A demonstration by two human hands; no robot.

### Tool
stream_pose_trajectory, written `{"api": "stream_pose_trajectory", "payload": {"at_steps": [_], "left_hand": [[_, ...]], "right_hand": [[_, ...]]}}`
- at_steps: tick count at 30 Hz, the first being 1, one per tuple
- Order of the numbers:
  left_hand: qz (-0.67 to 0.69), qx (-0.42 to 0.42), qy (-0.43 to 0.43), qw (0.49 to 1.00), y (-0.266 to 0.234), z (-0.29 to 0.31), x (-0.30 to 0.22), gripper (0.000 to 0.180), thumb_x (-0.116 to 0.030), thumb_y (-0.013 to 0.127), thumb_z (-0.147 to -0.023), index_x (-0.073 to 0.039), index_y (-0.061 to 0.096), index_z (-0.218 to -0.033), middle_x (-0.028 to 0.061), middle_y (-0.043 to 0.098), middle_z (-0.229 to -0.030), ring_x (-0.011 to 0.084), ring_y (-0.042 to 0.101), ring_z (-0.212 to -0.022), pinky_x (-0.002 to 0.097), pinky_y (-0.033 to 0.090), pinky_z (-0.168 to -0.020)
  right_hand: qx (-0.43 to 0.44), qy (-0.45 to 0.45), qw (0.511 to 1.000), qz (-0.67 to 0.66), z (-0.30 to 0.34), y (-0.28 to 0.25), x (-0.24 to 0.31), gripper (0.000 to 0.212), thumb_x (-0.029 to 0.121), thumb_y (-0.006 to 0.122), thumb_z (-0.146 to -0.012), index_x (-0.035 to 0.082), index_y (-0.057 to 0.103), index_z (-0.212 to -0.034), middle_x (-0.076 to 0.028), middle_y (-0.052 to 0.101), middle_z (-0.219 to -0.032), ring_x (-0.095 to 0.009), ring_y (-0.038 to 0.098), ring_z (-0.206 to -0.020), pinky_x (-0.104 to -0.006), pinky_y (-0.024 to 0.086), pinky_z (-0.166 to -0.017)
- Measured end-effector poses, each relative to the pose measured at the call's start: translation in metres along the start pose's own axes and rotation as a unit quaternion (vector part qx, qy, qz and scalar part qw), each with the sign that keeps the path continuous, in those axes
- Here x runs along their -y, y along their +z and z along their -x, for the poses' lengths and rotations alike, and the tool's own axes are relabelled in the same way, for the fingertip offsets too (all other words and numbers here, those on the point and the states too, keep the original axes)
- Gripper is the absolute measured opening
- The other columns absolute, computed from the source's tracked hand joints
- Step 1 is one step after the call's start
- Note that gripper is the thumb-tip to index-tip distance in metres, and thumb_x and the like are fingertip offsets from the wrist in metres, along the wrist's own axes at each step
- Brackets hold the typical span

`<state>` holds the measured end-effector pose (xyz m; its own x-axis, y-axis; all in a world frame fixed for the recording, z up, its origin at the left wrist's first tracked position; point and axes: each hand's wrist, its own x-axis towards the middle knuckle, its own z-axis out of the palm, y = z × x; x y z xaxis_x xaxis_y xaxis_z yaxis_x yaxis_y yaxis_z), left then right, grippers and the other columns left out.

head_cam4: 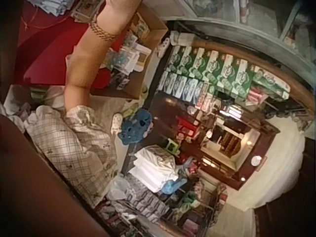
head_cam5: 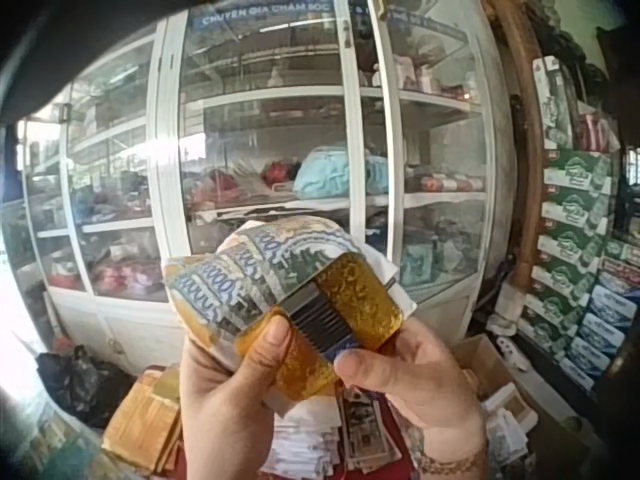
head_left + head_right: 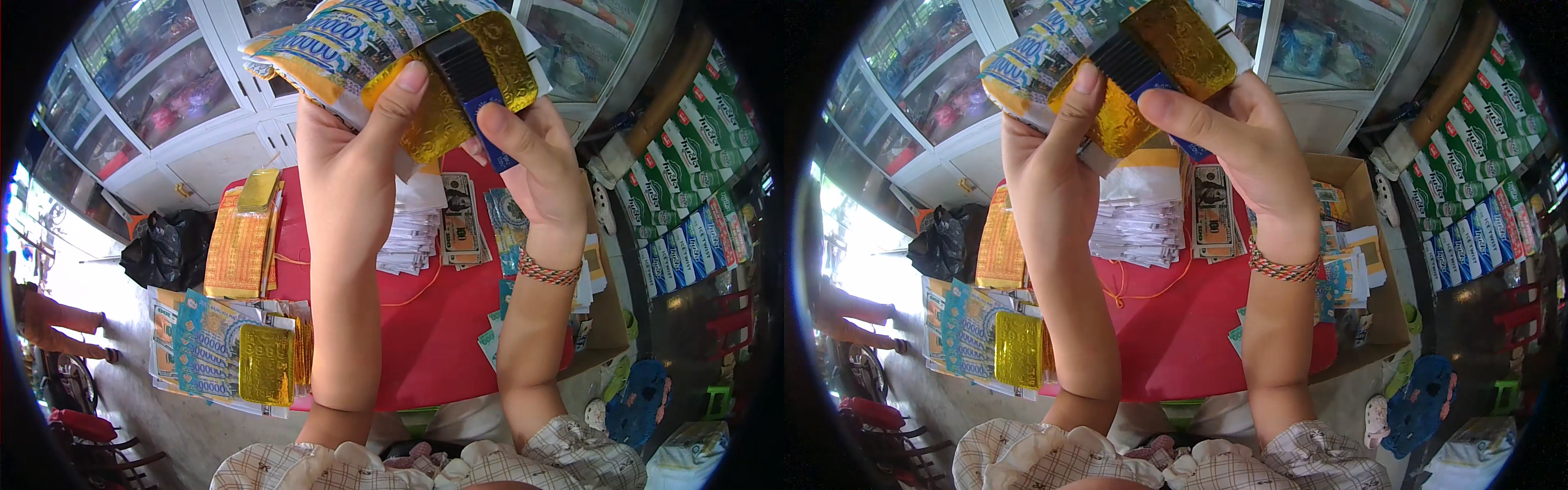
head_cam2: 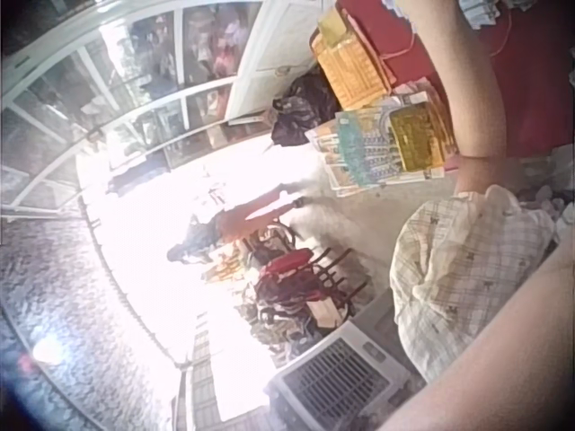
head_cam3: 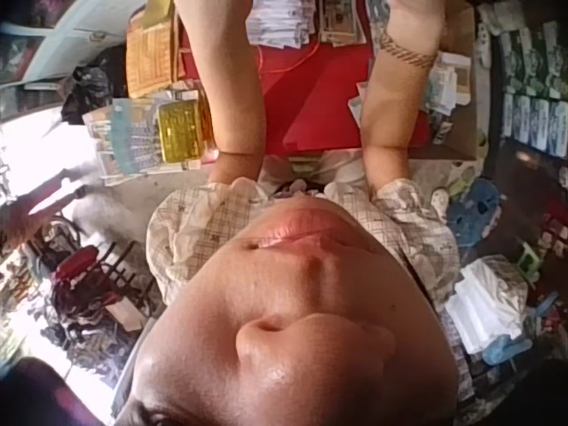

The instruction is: Assembling and stapling bundles of ritual joss paper and ritual currency notes.

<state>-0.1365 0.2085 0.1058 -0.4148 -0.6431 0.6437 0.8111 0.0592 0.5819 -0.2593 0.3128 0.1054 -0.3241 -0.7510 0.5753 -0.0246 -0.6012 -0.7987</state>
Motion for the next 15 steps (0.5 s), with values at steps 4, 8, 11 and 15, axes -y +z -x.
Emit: {"api": "stream_pose_trajectory", "payload": {"at_steps": [4, 8, 11, 15], "left_hand": [[-0.003, 0.006, -0.029, 1.000, -0.0032, -0.0005, -0.0029, 0.020, -0.011, 0.068, -0.099, -0.002, 0.061, -0.115, 0.0048, 0.071, -0.105, 0.0092, 0.066, -0.092, 0.0257, 0.052, -0.081], [-0.012, -0.007, -0.006, 1.000, -0.0013, 0.0010, -0.0014, 0.024, -0.013, 0.067, -0.100, -0.002, 0.058, -0.119, 0.0057, 0.070, -0.109, 0.0099, 0.065, -0.096, 0.0264, 0.053, -0.084], [-0.019, -0.004, 0.001, 1.000, -0.0008, 0.0021, -0.0011, 0.026, -0.014, 0.067, -0.100, -0.002, 0.057, -0.121, 0.0060, 0.069, -0.111, 0.0102, 0.065, -0.098, 0.0273, 0.053, -0.085], [0.041, 0.006, -0.010, 0.999, -0.0011, 0.0026, -0.0041, 0.027, -0.013, 0.071, -0.097, -0.002, 0.060, -0.120, 0.0059, 0.070, -0.109, 0.0108, 0.066, -0.097, 0.0277, 0.053, -0.085]], "right_hand": [[0.006, 0.022, 0.999, -0.027, 0.0000, 0.0016, 0.0004, 0.052, 0.016, 0.081, -0.088, 0.000, 0.059, -0.132, -0.004, 0.067, -0.122, -0.011, 0.063, -0.109, -0.0281, 0.050, -0.093], [-0.003, 0.029, 1.000, 0.001, -0.0001, 0.0011, 0.0000, 0.051, 0.015, 0.081, -0.087, 0.000, 0.060, -0.131, -0.004, 0.067, -0.123, -0.012, 0.063, -0.110, -0.0286, 0.049, -0.096], [0.000, 0.016, 1.000, -0.011, -0.0007, 0.0006, 0.0015, 0.051, 0.015, 0.081, -0.087, -0.001, 0.060, -0.131, -0.004, 0.068, -0.122, -0.012, 0.063, -0.110, -0.0283, 0.050, -0.095], [-0.015, -0.010, 1.000, 0.016, -0.0011, 0.0052, 0.0017, 0.046, 0.017, 0.080, -0.088, -0.001, 0.063, -0.126, -0.004, 0.068, -0.116, -0.012, 0.064, -0.103, -0.0278, 0.051, -0.089]]}}
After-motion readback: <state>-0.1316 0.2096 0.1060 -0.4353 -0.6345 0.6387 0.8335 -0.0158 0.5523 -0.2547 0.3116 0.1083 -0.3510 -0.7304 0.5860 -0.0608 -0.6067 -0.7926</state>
